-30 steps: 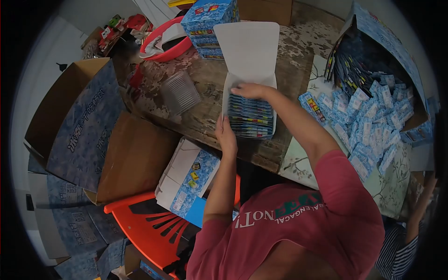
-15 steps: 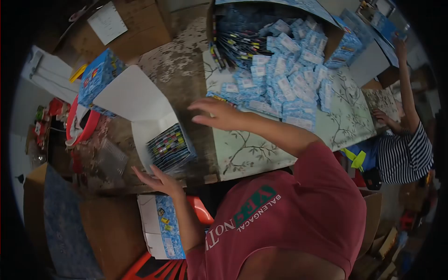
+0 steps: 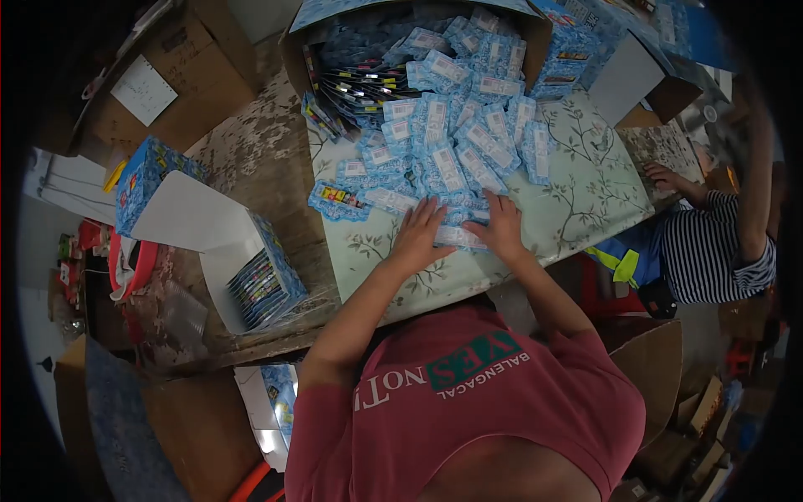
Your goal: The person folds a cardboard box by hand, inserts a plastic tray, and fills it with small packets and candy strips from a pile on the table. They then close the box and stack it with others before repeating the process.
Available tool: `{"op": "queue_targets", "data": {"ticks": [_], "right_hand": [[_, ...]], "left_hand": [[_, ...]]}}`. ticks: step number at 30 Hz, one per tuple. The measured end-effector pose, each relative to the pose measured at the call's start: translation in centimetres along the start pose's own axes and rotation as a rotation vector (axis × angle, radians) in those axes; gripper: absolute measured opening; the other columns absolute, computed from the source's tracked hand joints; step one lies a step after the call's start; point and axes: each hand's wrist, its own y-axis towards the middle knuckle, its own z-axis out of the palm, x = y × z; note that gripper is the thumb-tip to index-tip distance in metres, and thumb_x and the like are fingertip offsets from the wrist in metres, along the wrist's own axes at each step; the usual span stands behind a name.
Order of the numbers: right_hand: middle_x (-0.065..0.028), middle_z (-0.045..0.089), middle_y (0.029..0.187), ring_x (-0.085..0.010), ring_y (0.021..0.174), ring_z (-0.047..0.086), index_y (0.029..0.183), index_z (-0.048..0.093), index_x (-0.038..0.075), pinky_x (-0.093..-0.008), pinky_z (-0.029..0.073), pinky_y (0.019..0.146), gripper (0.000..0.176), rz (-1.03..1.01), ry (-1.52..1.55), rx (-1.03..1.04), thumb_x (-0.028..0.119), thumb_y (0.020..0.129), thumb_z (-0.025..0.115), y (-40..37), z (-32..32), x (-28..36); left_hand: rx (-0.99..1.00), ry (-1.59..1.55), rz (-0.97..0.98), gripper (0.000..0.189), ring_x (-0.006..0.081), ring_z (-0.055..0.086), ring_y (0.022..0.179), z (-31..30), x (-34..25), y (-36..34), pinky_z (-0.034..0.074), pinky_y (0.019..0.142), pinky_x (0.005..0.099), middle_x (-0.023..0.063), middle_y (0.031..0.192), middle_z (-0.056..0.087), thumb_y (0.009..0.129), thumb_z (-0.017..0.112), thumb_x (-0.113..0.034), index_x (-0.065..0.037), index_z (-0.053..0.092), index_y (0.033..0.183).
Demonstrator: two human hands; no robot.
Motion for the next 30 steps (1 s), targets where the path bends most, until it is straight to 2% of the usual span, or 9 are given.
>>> {"op": "queue_targets", "data": {"ticks": [5, 10, 13, 15, 16, 18, 25, 28, 30], "right_hand": [[-0.0146, 0.058, 0.079, -0.0321, 0.073, 0.059, 0.095, 0.057, 0.005, -0.0407, 0.045, 0.064, 0.033, 0.122, 0.541, 0.286, 0.025, 0.073, 0.071, 0.9, 1.8, 1.1], [-0.0180, 0.058, 0.077, -0.0345, 0.072, 0.059, 0.091, 0.052, 0.003, -0.0382, 0.046, 0.060, 0.025, -0.005, 0.553, 0.271, 0.018, 0.077, 0.067, -0.7, 1.5, 8.8], [-0.0184, 0.060, 0.087, -0.0344, 0.077, 0.059, 0.094, 0.051, 0.003, -0.0390, 0.047, 0.064, 0.025, -0.208, 0.655, 0.358, 0.020, 0.080, 0.064, -0.6, 1.4, 10.8], [-0.0182, 0.061, 0.090, -0.0345, 0.085, 0.059, 0.103, 0.053, 0.006, -0.0406, 0.046, 0.073, 0.034, -0.364, 0.738, 0.777, 0.028, 0.080, 0.063, 0.8, 1.5, 10.1], [-0.0210, 0.059, 0.099, -0.0357, 0.095, 0.056, 0.108, 0.052, 0.003, -0.0420, 0.043, 0.081, 0.042, -0.201, 0.805, 0.709, 0.033, 0.080, 0.064, 2.3, 1.7, 9.4], [-0.0235, 0.053, 0.113, -0.0390, 0.108, 0.049, 0.116, 0.048, 0.000, -0.0442, 0.040, 0.089, 0.053, -0.261, 0.319, -0.020, 0.034, 0.078, 0.065, 5.6, 3.7, 7.2], [-0.0247, 0.046, 0.125, -0.0394, 0.120, 0.041, 0.133, 0.033, -0.001, -0.0441, 0.037, 0.095, 0.067, -0.194, -0.146, -0.096, 0.020, 0.077, 0.064, 6.7, 6.3, 4.5], [-0.0240, 0.052, 0.119, -0.0353, 0.107, 0.053, 0.129, 0.041, 0.000, -0.0356, 0.044, 0.084, 0.055, -0.082, 0.168, -0.058, 0.011, 0.079, 0.060, 6.3, 3.7, 0.9], [-0.0203, 0.058, 0.110, -0.0240, 0.089, 0.061, 0.122, 0.050, 0.002, -0.0278, 0.045, 0.073, 0.043, 0.367, 0.456, 0.191, 0.005, 0.080, 0.056, 6.1, -0.3, -0.7]], "left_hand": [[-0.158, 0.147, -0.114, 0.073, 0.0378, 0.025, 0.131, 0.9, -0.2, -2.6, 0.024, 0.105, 0.0496, 0.0199, 0.142, 0.027, 0.076, 0.068, -0.031, -0.004, 0.034, 0.135], [-0.478, -0.038, -0.450, 0.065, 0.0345, 0.034, 0.126, 0.4, -1.4, -6.9, 0.030, 0.102, 0.0410, 0.0213, 0.136, 0.036, 0.081, 0.065, -0.025, 0.000, 0.035, 0.132], [-0.733, -1.254, -0.799, 0.049, 0.0242, 0.046, 0.113, -1.1, -3.0, -7.6, 0.038, 0.093, 0.0327, 0.0144, 0.127, 0.046, 0.086, 0.059, -0.018, 0.002, 0.042, 0.127], [-0.757, -1.288, -0.785, 0.041, 0.0188, 0.049, 0.107, -2.0, -3.7, -7.7, 0.040, 0.088, 0.0305, 0.0119, 0.119, 0.052, 0.087, 0.056, -0.012, 0.003, 0.045, 0.123], [-0.763, -1.287, -0.787, 0.041, 0.0188, 0.049, 0.107, -1.5, -2.8, -8.1, 0.040, 0.088, 0.0305, 0.0119, 0.119, 0.052, 0.087, 0.056, -0.012, 0.003, 0.045, 0.123], [-0.695, -1.137, -0.745, 0.036, 0.0163, 0.053, 0.097, -0.3, -0.4, -8.8, 0.042, 0.085, 0.0305, 0.0105, 0.108, 0.058, 0.086, 0.052, -0.006, 0.002, 0.048, 0.121], [-0.472, -0.295, -0.343, 0.032, 0.0329, 0.062, 0.085, -5.3, 0.2, -9.4, 0.048, 0.071, 0.0377, 0.0229, 0.098, 0.061, 0.082, 0.054, -0.006, -0.002, 0.053, 0.115], [-0.158, -0.090, -0.628, 0.026, 0.0394, 0.059, 0.081, -6.3, -0.7, -11.3, 0.048, 0.066, 0.0419, 0.0235, 0.089, 0.061, 0.081, 0.059, -0.014, -0.004, 0.057, 0.105], [-0.163, -0.027, -0.748, 0.025, 0.0392, 0.060, 0.075, -5.7, -0.7, -12.6, 0.048, 0.063, 0.0434, 0.0197, 0.079, 0.063, 0.079, 0.063, -0.022, -0.004, 0.060, 0.095]]}}
